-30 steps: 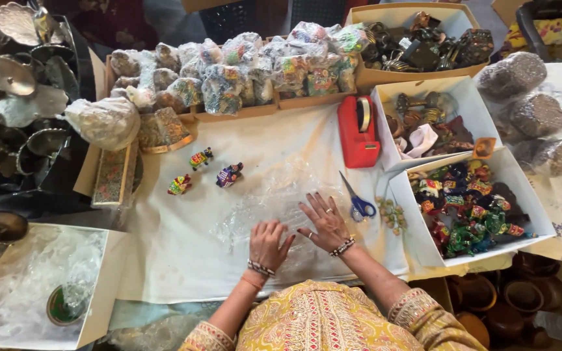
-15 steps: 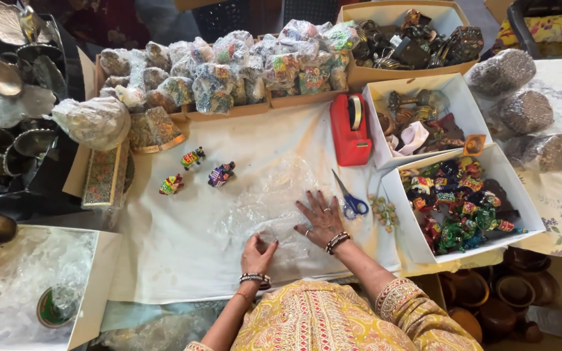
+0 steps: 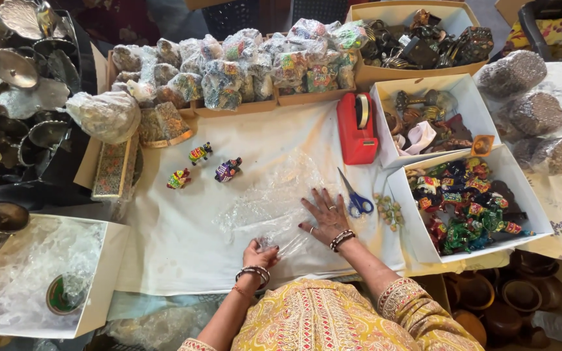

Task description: Wrapping small decorative elephant toys in bubble wrap and tissue paper.

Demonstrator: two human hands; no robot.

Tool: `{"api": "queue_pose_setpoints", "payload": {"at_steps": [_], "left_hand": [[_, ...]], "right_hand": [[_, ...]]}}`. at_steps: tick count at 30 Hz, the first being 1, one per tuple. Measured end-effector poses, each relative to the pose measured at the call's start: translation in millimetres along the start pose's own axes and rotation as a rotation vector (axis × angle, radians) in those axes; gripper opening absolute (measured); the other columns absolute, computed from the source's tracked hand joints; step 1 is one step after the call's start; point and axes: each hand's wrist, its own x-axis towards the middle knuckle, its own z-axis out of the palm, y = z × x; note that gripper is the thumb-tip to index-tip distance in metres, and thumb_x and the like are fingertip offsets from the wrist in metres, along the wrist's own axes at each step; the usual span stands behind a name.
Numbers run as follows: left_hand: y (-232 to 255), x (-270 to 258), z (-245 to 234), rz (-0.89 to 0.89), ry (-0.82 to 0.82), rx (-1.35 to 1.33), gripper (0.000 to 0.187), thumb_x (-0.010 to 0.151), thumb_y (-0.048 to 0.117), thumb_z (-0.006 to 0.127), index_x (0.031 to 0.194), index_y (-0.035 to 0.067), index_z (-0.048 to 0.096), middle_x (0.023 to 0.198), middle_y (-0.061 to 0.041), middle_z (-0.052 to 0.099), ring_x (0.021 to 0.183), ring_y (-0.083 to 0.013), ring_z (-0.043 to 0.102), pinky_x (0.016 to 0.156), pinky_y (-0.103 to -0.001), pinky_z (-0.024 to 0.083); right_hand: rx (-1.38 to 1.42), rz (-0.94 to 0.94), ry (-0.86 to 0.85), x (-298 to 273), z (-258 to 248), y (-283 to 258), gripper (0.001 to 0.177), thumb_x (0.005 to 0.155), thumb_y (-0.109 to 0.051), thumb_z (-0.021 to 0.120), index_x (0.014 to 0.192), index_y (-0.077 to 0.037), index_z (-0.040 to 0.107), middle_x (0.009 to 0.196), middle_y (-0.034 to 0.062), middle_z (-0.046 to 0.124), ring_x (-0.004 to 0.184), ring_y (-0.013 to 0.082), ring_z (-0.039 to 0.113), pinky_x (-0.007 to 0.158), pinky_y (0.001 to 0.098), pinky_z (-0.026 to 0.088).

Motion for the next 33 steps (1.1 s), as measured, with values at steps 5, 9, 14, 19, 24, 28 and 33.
{"api": "queue_pose_setpoints", "payload": {"at_steps": [5, 9, 14, 19, 24, 28, 33], "left_hand": [[-21.5, 15.8, -27.8, 0.035, -0.018, 0.063, 0.039, 0.086, -0.004, 0.075, 0.121, 0.001, 0.058, 0.087, -0.012, 0.074, 0.059, -0.0184, 0.068, 0.047, -0.029, 0.056], [-23.9, 23.9, -58.8, 0.091, 0.015, 0.179, 0.038, 0.089, 0.004, 0.075, 0.123, 0.005, 0.059, 0.088, -0.017, 0.073, 0.056, -0.0207, 0.063, 0.045, -0.03, 0.048], [48.2, -66.4, -20.4, 0.574, 0.329, 0.593, 0.038, 0.089, 0.01, 0.072, 0.126, 0.011, 0.061, 0.103, -0.01, 0.075, 0.082, -0.0199, 0.071, 0.064, -0.031, 0.057], [61.3, -80.6, 33.2, 1.347, 0.222, 0.978, 0.041, 0.095, 0.016, 0.067, 0.135, 0.019, 0.059, 0.133, -0.011, 0.069, 0.126, -0.0273, 0.066, 0.104, -0.039, 0.056], [53.2, -82.8, 64.1, 1.231, -0.19, 1.43, 0.069, 0.085, 0.035, 0.072, 0.146, 0.012, 0.05, 0.151, -0.022, 0.043, 0.143, -0.0403, 0.033, 0.112, -0.064, 0.02], [40.6, -71.6, 45.6, 1.293, -0.288, 1.436, 0.066, 0.084, 0.037, 0.071, 0.141, 0.01, 0.052, 0.152, -0.024, 0.04, 0.148, -0.0424, 0.029, 0.115, -0.069, 0.018], [21.9, -46.9, 29.5, 1.368, -0.156, 1.446, 0.017, 0.092, 0.025, 0.068, 0.106, 0.019, 0.075, 0.147, -0.011, 0.059, 0.141, -0.0277, 0.05, 0.116, -0.05, 0.038]], "right_hand": [[0.003, 0.007, -0.019, -0.8, -3.5, -2.5, 0.079, 0.091, -0.07, 0.049, 0.158, -0.032, 0.031, 0.17, 0.0072, 0.011, 0.157, 0.03, 0.002, 0.122, 0.0616, -0.002], [-0.002, 0.007, -0.016, 0.6, 2.1, 0.0, 0.078, 0.092, -0.07, 0.048, 0.158, -0.033, 0.029, 0.17, 0.0062, 0.009, 0.157, 0.0289, 0.001, 0.122, 0.0606, -0.003], [-0.001, 0.01, -0.027, -0.2, -0.5, -0.4, 0.077, 0.093, -0.07, 0.046, 0.158, -0.034, 0.028, 0.171, 0.005, 0.009, 0.157, 0.0282, 0.0, 0.122, 0.0599, -0.004], [-0.005, 0.012, -0.036, 0.8, 0.5, -2.1, 0.077, 0.092, -0.071, 0.045, 0.158, -0.034, 0.028, 0.171, 0.0052, 0.009, 0.157, 0.028, 0.0, 0.122, 0.0598, -0.004], [-0.05, 0.016, -0.041, 2.7, 9.6, 2.7, 0.079, 0.092, -0.071, 0.045, 0.159, -0.035, 0.027, 0.171, 0.0046, 0.009, 0.157, 0.0289, 0.002, 0.123, 0.0607, -0.002], [-0.04, 0.012, -0.038, 3.2, 3.9, 1.4, 0.078, 0.092, -0.07, 0.046, 0.159, -0.035, 0.028, 0.17, 0.0049, 0.01, 0.157, 0.029, 0.002, 0.122, 0.0604, -0.002], [-0.004, 0.088, -0.095, 13.0, 5.4, -1.4, 0.074, 0.096, -0.071, 0.044, 0.158, -0.033, 0.033, 0.172, 0.0055, 0.013, 0.159, 0.0279, 0.007, 0.126, 0.0583, 0.001]]}}
